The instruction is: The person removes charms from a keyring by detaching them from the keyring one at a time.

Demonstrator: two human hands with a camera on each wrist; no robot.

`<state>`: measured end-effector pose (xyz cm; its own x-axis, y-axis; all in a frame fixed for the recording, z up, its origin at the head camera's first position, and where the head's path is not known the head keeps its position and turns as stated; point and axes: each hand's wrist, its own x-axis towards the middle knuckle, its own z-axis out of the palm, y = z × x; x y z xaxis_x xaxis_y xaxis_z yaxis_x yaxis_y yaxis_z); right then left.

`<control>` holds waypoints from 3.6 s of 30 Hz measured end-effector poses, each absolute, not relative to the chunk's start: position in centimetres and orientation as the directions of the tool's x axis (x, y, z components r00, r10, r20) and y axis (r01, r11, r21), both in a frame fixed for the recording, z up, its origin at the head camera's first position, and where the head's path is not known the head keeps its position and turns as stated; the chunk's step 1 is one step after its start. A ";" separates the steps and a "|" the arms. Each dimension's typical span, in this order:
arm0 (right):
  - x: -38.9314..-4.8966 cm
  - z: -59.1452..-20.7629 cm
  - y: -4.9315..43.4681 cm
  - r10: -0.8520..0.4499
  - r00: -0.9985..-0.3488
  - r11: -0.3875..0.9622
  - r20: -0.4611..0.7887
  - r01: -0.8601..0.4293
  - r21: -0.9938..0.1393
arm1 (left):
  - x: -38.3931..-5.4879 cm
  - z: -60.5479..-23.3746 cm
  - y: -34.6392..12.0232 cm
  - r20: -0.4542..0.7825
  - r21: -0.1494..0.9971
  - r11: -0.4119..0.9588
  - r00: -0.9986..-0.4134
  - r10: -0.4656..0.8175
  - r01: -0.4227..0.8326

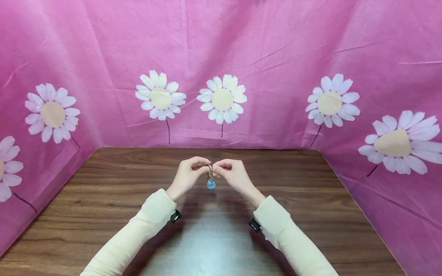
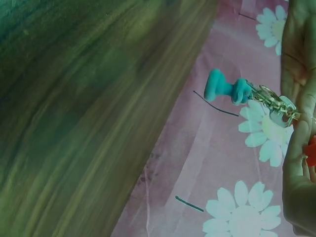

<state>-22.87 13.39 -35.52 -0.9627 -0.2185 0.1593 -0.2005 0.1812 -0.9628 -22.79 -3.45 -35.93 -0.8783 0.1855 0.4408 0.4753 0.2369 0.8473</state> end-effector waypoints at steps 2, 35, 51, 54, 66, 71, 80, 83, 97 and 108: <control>-22.9 -35.8 13.4 -0.230 -0.962 0.179 0.147 -0.190 -0.965 | -23.0 -36.3 -3.6 0.502 0.768 0.336 -0.838 0.215 0.546; -22.8 -35.8 14.3 -0.231 -0.948 0.471 0.217 -0.304 -0.828 | -24.2 -36.8 -5.0 0.544 0.608 0.517 -0.791 0.280 0.602; -22.8 -35.8 14.2 -0.187 -0.887 0.461 0.423 -0.459 -0.759 | -24.1 -36.8 -5.3 0.541 0.690 0.445 -0.815 0.207 0.571; -22.8 -35.8 14.2 -0.180 -0.876 0.457 0.447 -0.477 -0.751 | -24.0 -36.9 -5.2 0.537 0.724 0.409 -0.826 0.170 0.555; -22.7 -36.0 14.2 -0.170 -0.858 0.469 0.485 -0.503 -0.726 | -24.0 -36.7 -5.1 0.488 0.789 0.366 -0.866 0.115 0.493; -22.6 -36.5 14.3 -0.183 -0.838 0.458 0.514 -0.535 -0.710 | -23.7 -36.8 -5.0 0.448 0.820 0.354 -0.889 0.089 0.449; -22.6 -37.1 15.2 -0.210 -0.812 0.482 0.545 -0.571 -0.665 | -24.0 -36.8 -5.5 0.451 0.845 0.304 -0.892 0.034 0.439; -23.0 -38.0 16.6 -0.190 -0.857 0.546 0.480 -0.498 -0.673 | -24.4 -36.3 -6.7 0.397 0.900 0.223 -0.916 -0.061 0.375; -26.7 -41.0 18.9 -0.323 -0.889 0.638 0.324 -0.457 -0.620 | -24.2 -36.4 -8.5 0.302 0.913 0.298 -0.953 -0.035 0.278; -30.8 -44.9 20.8 -0.303 -0.929 0.681 0.210 -0.366 -0.634 | -23.0 -37.6 -6.7 0.302 0.896 0.313 -0.949 0.086 0.314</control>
